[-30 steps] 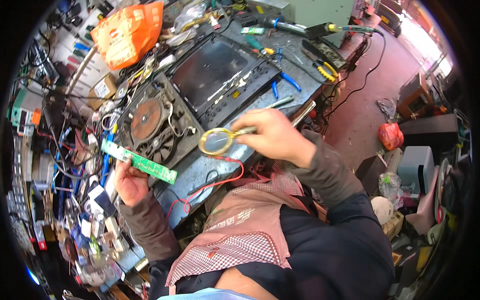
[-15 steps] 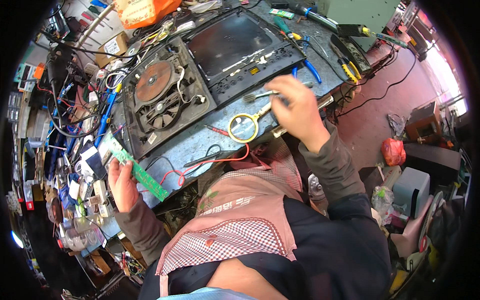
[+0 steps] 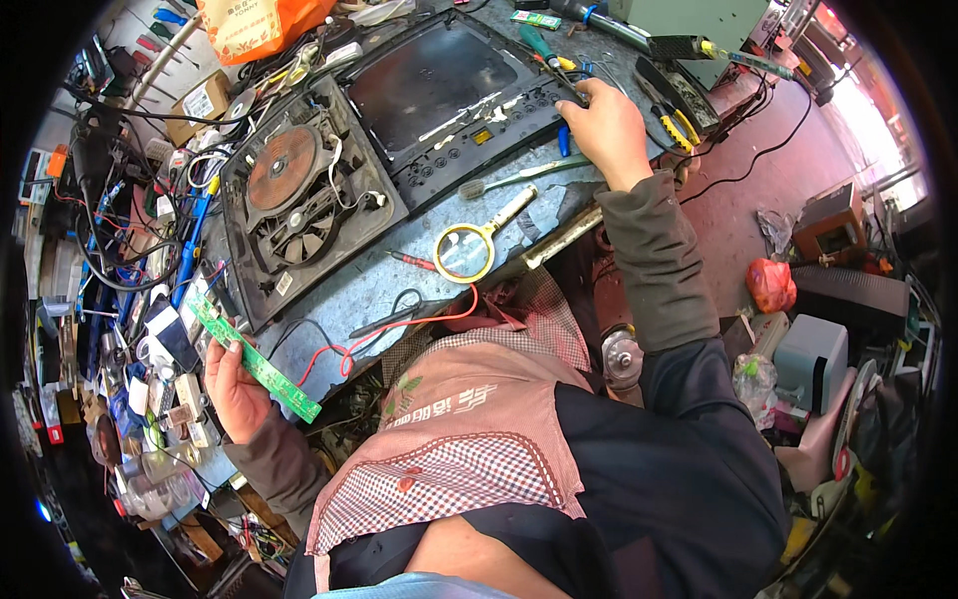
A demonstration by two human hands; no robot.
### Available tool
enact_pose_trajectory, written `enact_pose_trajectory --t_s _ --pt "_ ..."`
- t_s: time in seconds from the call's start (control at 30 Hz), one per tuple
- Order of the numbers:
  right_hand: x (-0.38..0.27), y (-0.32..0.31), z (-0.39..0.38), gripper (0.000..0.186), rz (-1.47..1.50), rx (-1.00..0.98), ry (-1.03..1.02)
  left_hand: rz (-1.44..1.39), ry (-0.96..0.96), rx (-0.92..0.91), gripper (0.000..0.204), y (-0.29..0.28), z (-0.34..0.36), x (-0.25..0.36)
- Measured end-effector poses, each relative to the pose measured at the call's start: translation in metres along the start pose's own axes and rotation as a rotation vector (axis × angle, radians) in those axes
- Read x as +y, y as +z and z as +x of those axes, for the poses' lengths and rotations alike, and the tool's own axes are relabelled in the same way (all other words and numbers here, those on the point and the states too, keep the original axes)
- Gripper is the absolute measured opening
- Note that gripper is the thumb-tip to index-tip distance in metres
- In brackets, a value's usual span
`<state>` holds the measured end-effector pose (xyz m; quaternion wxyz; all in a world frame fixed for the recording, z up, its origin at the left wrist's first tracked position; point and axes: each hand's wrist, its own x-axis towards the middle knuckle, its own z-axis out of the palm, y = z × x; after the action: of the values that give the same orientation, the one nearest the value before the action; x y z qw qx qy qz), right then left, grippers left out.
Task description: The person inspects a green circuit board using a multimeter and a magnifying glass, then wipes the board with a cloth. The person handles the board and tools throughout the clip.
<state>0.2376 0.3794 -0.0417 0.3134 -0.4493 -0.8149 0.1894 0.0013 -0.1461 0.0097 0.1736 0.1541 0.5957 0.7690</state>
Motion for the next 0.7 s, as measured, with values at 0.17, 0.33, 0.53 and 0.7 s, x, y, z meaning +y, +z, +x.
enact_pose_trajectory --t_s 0.17,0.33,0.53,0.7 --pt "0.018 0.015 0.014 0.057 0.569 0.058 0.173 0.116 -0.170 0.095 0.012 -0.007 0.008 -0.015" --pt "0.011 0.014 0.023 0.028 1.578 -0.093 0.640 0.066 -0.167 0.110 0.010 -0.002 0.010 -0.026" --pt "-0.026 0.032 0.026 0.015 1.739 -0.064 0.561 0.052 -0.155 0.143 0.007 0.000 0.010 -0.028" --pt "-0.082 0.008 0.039 0.020 1.840 0.042 0.346 -0.002 -0.165 0.207 0.010 -0.006 0.005 -0.030"
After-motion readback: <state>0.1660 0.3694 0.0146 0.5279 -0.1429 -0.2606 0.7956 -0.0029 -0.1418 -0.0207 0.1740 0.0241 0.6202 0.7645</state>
